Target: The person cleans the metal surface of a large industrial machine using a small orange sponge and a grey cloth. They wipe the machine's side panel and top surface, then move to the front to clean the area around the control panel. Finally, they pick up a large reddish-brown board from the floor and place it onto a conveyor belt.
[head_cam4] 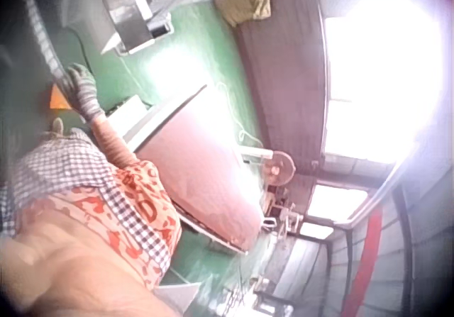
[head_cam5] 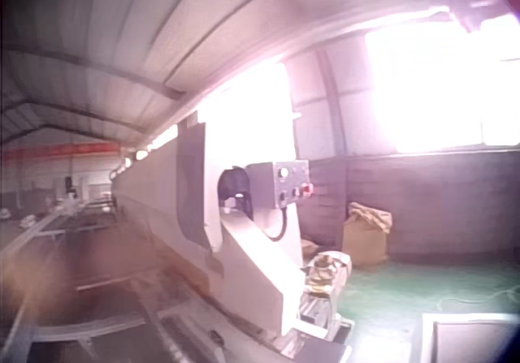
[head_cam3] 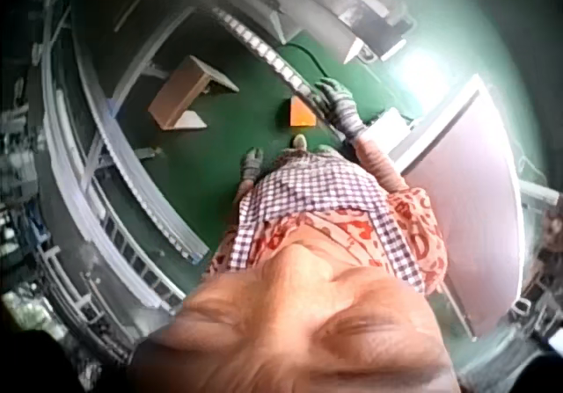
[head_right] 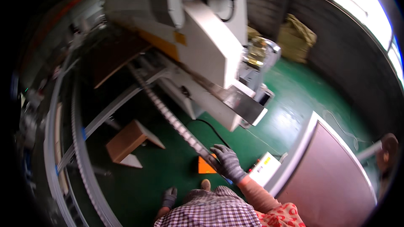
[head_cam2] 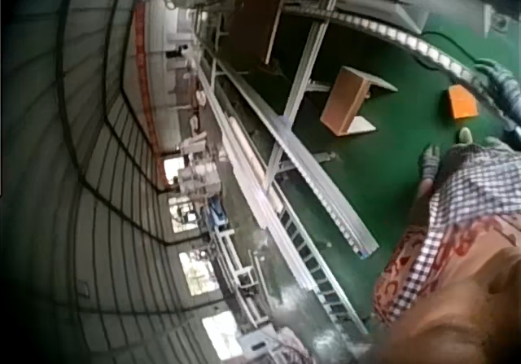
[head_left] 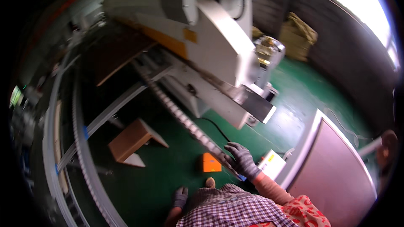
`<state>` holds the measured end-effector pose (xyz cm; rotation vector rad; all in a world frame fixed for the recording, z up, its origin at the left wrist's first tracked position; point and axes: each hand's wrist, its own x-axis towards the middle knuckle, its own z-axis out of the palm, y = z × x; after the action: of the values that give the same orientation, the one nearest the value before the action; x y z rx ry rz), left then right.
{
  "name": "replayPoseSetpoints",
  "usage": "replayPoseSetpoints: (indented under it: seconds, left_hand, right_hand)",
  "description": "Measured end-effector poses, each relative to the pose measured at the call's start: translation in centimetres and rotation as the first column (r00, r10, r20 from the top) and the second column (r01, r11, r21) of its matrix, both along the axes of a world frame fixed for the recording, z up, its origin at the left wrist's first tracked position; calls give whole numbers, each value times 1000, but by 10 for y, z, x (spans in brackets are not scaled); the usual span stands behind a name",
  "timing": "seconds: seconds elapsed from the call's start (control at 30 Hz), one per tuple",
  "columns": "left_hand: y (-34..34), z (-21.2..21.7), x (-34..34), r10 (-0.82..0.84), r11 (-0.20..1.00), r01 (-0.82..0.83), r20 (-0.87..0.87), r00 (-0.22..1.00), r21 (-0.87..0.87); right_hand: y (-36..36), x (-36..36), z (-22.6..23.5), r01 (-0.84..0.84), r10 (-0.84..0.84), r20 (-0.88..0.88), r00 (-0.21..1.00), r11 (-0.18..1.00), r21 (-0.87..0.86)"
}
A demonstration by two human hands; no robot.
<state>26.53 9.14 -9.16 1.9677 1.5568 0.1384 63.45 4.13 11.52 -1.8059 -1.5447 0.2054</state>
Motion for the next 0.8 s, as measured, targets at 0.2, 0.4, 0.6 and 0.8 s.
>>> replayPoseSetpoints:
  seconds: [0.2, 0.4, 0.6, 0.8]
  left_hand:
    - [-115, -30, -91, 446, 873, -455, -92, 890, -173]
    - [-196, -49, -92, 573, 772, -562, -58, 818, -298]
    - [-233, -78, -99, 337, 901, -352, -100, 936, -255]
    - [-244, -99, -100, 541, 821, -534, -24, 841, -200]
  right_hand:
    - [-16, -18, -28, -105, 161, 301, 940, 975, -194]
    - [-26, -23, -42, -91, 127, 251, 960, 985, -148]
    - [-30, -17, -51, -38, 38, 216, 976, 999, -5]
    - [-36, -15, -57, -54, 21, 201, 979, 986, 159]
